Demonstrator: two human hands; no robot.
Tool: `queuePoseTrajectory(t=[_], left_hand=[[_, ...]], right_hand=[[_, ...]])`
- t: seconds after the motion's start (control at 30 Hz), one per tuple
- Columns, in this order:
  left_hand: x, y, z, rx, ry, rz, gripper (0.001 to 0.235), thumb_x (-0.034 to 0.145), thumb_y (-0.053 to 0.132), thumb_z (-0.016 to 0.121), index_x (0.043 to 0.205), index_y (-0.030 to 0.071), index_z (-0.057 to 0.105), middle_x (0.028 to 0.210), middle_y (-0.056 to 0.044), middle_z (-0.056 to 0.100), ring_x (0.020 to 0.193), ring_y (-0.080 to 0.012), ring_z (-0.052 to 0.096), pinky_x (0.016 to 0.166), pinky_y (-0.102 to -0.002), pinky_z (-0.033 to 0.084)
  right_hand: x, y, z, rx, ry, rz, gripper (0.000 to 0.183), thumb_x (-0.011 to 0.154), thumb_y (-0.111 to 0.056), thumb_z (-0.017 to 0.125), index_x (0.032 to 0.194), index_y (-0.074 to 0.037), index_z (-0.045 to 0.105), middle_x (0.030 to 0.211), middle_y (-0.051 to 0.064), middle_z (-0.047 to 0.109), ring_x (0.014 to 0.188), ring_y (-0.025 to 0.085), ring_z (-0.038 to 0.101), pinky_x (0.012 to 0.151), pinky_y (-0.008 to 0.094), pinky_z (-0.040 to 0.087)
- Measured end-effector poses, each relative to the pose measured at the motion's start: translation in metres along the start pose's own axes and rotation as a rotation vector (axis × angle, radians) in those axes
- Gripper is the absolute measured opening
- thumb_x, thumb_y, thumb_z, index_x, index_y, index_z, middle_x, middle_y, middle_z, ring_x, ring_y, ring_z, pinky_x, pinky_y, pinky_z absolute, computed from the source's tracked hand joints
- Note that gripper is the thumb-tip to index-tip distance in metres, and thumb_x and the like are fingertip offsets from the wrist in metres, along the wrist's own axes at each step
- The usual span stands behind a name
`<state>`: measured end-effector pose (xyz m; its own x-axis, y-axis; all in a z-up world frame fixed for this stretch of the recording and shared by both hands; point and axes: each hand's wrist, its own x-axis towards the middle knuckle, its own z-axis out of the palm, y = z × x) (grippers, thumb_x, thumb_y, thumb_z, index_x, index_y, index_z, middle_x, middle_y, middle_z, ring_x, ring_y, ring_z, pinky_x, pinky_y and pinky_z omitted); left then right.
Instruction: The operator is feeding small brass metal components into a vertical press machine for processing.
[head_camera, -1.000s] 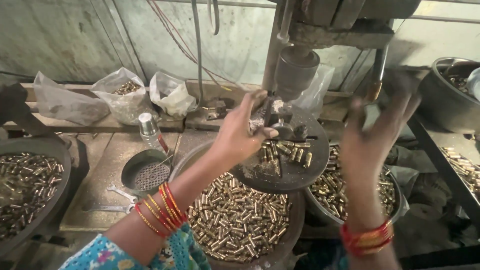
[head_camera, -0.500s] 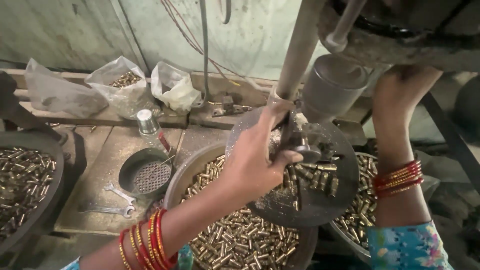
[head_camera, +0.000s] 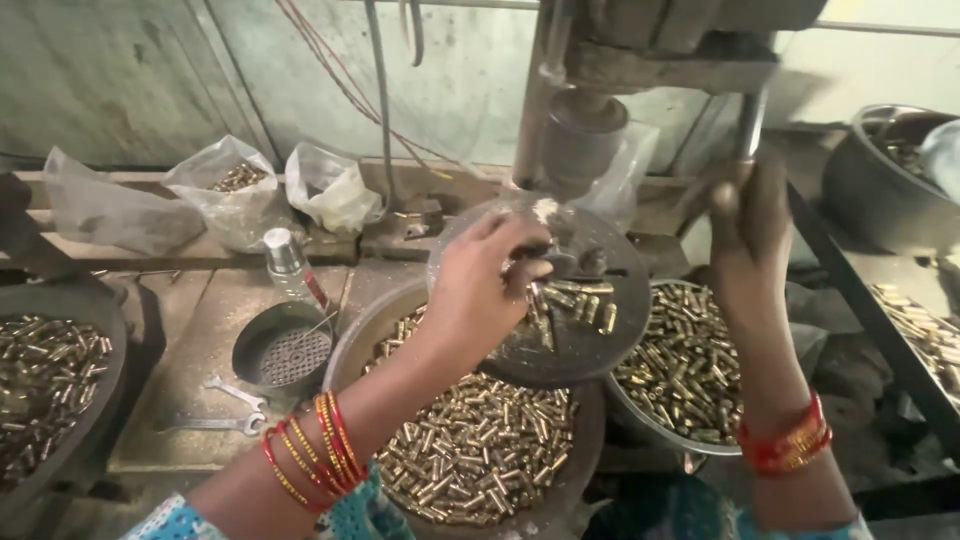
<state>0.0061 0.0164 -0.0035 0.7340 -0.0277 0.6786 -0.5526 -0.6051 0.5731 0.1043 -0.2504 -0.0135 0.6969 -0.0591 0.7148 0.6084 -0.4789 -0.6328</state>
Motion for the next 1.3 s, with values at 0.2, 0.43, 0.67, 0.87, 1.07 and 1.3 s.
queuePoseTrajectory(t=[0.2, 0.43, 0.67, 0.87, 1.07, 1.3], left_hand=[[0.001, 0.015, 0.007, -0.104, -0.088, -0.026, 0.027, 0.088, 0.0, 0.071, 0.114, 0.005, 0.072, 0.099, -0.016, 0.072, 0.081, -0.0305, 0.073, 0.071, -0.04, 0.058], [0.004, 0.012, 0.011, -0.12, -0.109, -0.036, 0.025, 0.086, 0.002, 0.074, 0.111, 0.005, 0.072, 0.1, -0.015, 0.072, 0.085, -0.0308, 0.073, 0.072, -0.039, 0.059], [0.006, 0.013, 0.007, -0.132, -0.113, -0.053, 0.025, 0.085, 0.005, 0.078, 0.109, 0.004, 0.072, 0.099, -0.015, 0.071, 0.085, -0.0318, 0.071, 0.073, -0.041, 0.057], [0.004, 0.015, 0.0, -0.175, -0.163, -0.041, 0.019, 0.083, 0.005, 0.078, 0.102, 0.006, 0.075, 0.092, -0.013, 0.073, 0.08, -0.0298, 0.072, 0.071, -0.04, 0.056], [0.001, 0.008, -0.017, -0.189, -0.289, -0.228, 0.023, 0.083, 0.015, 0.081, 0.105, 0.01, 0.077, 0.092, -0.009, 0.078, 0.076, -0.0204, 0.074, 0.073, -0.034, 0.057], [0.001, -0.011, -0.024, -0.306, -0.451, -0.453, 0.033, 0.084, 0.019, 0.078, 0.117, 0.019, 0.077, 0.105, -0.003, 0.082, 0.089, -0.0124, 0.072, 0.083, -0.033, 0.057]], right_hand=[[-0.059, 0.127, -0.004, -0.212, -0.277, 0.317, 0.023, 0.101, -0.012, 0.059, 0.119, -0.009, 0.073, 0.104, 0.01, 0.077, 0.089, 0.016, 0.073, 0.081, 0.033, 0.057], [-0.088, 0.169, 0.02, -0.502, -0.462, 0.341, 0.032, 0.08, -0.001, 0.071, 0.108, -0.014, 0.079, 0.104, 0.011, 0.077, 0.088, 0.026, 0.076, 0.079, 0.04, 0.061], [-0.094, 0.19, 0.054, -1.051, -0.6, 0.159, 0.036, 0.083, -0.037, 0.075, 0.111, -0.016, 0.077, 0.12, 0.009, 0.07, 0.126, 0.034, 0.052, 0.11, 0.057, 0.039], [-0.1, 0.201, 0.053, -1.127, -0.639, 0.075, 0.035, 0.085, -0.037, 0.071, 0.113, -0.017, 0.075, 0.12, 0.01, 0.07, 0.125, 0.035, 0.055, 0.103, 0.052, 0.044], [-0.11, 0.184, 0.041, -1.037, -0.476, -0.138, 0.032, 0.078, -0.032, 0.074, 0.107, -0.018, 0.076, 0.108, 0.011, 0.072, 0.111, 0.036, 0.062, 0.095, 0.054, 0.048], [-0.079, 0.039, 0.006, -0.126, -0.183, 0.545, 0.018, 0.097, -0.004, 0.063, 0.115, -0.006, 0.067, 0.098, 0.01, 0.072, 0.078, 0.02, 0.07, 0.073, 0.036, 0.06]])
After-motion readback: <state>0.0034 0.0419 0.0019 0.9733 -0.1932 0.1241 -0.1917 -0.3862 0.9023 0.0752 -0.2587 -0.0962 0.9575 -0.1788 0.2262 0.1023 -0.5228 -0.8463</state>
